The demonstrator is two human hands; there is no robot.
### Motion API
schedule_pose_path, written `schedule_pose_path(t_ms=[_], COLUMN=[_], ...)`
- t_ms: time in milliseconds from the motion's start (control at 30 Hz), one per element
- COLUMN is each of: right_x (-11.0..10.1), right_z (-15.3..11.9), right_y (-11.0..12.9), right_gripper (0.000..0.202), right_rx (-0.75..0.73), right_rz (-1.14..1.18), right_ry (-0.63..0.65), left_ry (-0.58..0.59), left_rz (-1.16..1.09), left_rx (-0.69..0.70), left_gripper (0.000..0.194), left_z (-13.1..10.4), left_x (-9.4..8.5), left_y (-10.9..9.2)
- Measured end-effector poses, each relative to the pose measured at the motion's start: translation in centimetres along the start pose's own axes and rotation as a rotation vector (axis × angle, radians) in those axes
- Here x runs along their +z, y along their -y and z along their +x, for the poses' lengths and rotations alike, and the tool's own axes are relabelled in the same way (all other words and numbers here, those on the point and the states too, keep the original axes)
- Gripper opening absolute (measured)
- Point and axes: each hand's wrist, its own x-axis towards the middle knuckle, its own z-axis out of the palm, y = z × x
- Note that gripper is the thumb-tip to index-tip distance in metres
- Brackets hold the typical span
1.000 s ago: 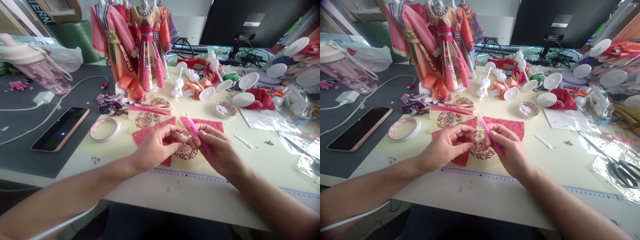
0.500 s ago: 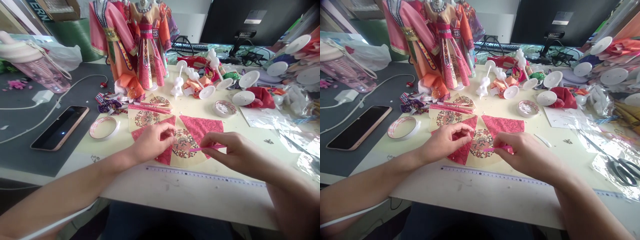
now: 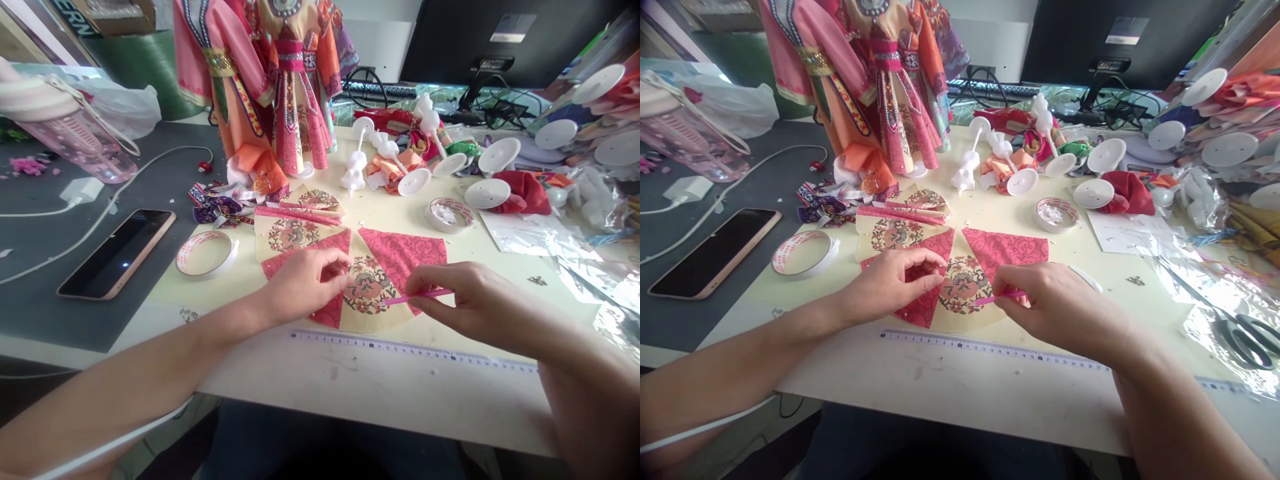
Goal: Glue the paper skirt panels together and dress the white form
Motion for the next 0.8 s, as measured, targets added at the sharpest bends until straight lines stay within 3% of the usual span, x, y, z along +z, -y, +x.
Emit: schedule_pose_path(t_ms=[500,800], right_x=[-0.02,0.66], right_z=[0.06,0.22], right_y=[0.31,0.68], right_gripper=[0.010,0.011], right_rx=[0.011,0.050], right_rz=[0.028,-0.081], right_ry=[-0.009,-0.006], left_ry=[0.001,-0.047], left_rz=[0.000,-0.023], left_rx=[-0.005,-0.037], left_gripper=[0.021,0.020], left_z=[-0.03,-0.01], left_x=[-0.12,-0.51], left_y=[-0.27,-0.48])
